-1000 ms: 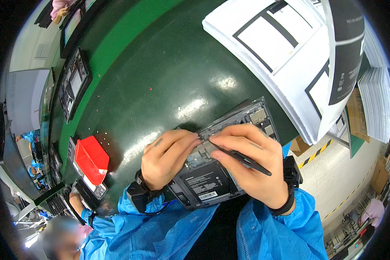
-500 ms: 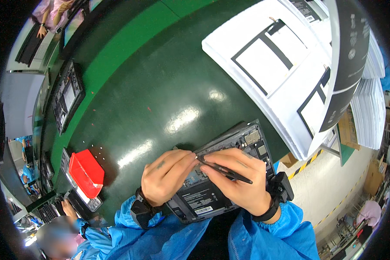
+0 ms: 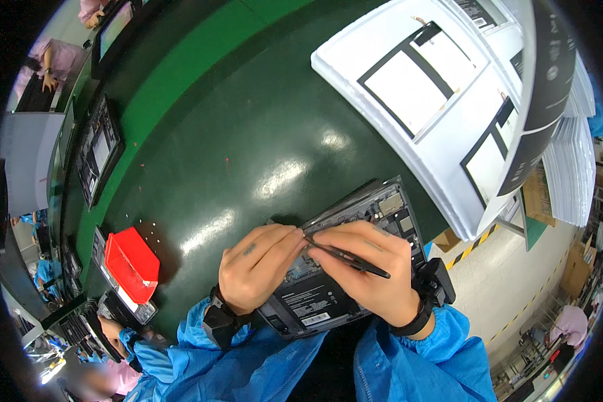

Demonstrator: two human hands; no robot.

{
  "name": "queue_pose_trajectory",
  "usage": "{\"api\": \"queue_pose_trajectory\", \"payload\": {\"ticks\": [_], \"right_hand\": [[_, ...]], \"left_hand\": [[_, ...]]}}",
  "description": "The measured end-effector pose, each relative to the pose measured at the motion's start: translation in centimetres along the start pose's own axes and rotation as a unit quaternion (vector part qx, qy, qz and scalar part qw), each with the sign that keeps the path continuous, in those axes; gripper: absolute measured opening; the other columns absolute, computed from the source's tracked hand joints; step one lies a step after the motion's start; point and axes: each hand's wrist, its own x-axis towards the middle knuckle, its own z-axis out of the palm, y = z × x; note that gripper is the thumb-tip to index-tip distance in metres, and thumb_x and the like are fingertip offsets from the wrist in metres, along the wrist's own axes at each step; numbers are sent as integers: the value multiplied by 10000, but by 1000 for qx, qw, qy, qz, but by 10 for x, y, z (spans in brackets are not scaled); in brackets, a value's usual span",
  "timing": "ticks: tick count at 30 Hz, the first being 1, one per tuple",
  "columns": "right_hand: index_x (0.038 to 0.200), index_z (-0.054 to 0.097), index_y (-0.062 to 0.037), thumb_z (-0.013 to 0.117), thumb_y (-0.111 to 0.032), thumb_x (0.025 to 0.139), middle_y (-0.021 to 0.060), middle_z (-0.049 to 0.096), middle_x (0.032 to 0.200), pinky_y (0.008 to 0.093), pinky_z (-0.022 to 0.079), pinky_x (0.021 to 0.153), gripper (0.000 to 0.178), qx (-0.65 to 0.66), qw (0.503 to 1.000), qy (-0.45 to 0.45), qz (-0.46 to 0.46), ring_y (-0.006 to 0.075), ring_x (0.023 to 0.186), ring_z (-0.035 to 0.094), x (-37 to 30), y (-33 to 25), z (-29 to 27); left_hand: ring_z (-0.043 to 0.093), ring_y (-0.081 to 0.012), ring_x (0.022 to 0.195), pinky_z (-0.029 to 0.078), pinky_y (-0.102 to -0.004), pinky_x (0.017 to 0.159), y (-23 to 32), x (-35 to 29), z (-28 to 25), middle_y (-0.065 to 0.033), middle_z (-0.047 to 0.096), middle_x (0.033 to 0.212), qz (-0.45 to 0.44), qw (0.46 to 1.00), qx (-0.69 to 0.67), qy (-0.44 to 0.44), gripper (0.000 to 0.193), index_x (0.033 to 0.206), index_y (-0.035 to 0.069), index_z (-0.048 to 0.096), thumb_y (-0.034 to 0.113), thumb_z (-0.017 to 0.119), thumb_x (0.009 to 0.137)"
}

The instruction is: The recorder uses a spudger and tweezers to connect internal ribbon cables and components inside a tablet or laptop chassis on an assembly line.

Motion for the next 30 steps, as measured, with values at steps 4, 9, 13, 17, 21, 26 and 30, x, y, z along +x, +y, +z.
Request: {"api": "queue_pose_trajectory", "payload": {"ticks": [4, 9, 13, 17, 21, 26, 30], "right_hand": [[980, 770, 8, 831, 17, 786, 138, 757, 970, 301, 590, 692, 203, -1, 1000, -6, 4, 235, 800, 752, -1, -1, 0], [978, 771, 8, 826, 17, 792, 141, 759, 964, 295, 587, 684, 194, 10, 1000, -20, 4, 232, 799, 752, -3, 0, 3], [979, 770, 14, 824, 16, 797, 147, 761, 963, 289, 585, 688, 190, 15, 1000, -22, 5, 224, 808, 753, -4, -2, 7], [986, 765, 29, 842, 1, 786, 152, 760, 969, 275, 581, 712, 216, 70, 997, 12, 7, 209, 805, 745, -8, 2, 5], [991, 747, 25, 835, -23, 791, 157, 752, 954, 323, 567, 770, 224, 57, 998, -20, 22, 250, 849, 729, -2, 1, -1], [1023, 710, 49, 730, 30, 837, 187, 733, 1030, 330, 554, 827, 187, 94, 993, 28, 62, 246, 905, 708, -22, 4, -14], [1046, 703, 52, 744, 79, 824, 193, 734, 1076, 296, 568, 831, 227, 116, 989, 21, 93, 223, 937, 715, -19, -2, -10]], "left_hand": [[736, -285, 860, 620, -346, 706, 2, 0, -2, -138, 724, 950, -2, 1000, 4, -11, 265, 984, -46, 722, 1, 831, 746], [737, -287, 877, 625, -353, 704, 0, -3, -4, -140, 728, 980, -7, 999, -2, -31, 263, 1005, -45, 717, 3, 813, 765], [740, -291, 895, 632, -359, 706, -2, -4, -6, -139, 731, 999, -5, 999, -12, -32, 268, 1027, -45, 715, -9, 794, 773], [742, -291, 903, 635, -364, 714, -1, -7, -15, -138, 733, 1003, -10, 999, -11, -33, 264, 1026, -41, 719, -9, 790, 775], [743, -277, 899, 629, -348, 727, 4, -10, -26, -133, 738, 1010, -15, 999, 42, -31, 261, 1019, -29, 729, 10, 804, 772], [752, -262, 885, 615, -347, 773, -4, -36, -70, -109, 757, 975, -72, 988, 128, 54, 225, 999, 11, 762, -29, 800, 781], [756, -282, 931, 595, -368, 828, -2, -104, -131, -154, 769, 1042, -320, 861, 370, 141, 216, 1105, 1, 746, -26, 697, 896]]}}
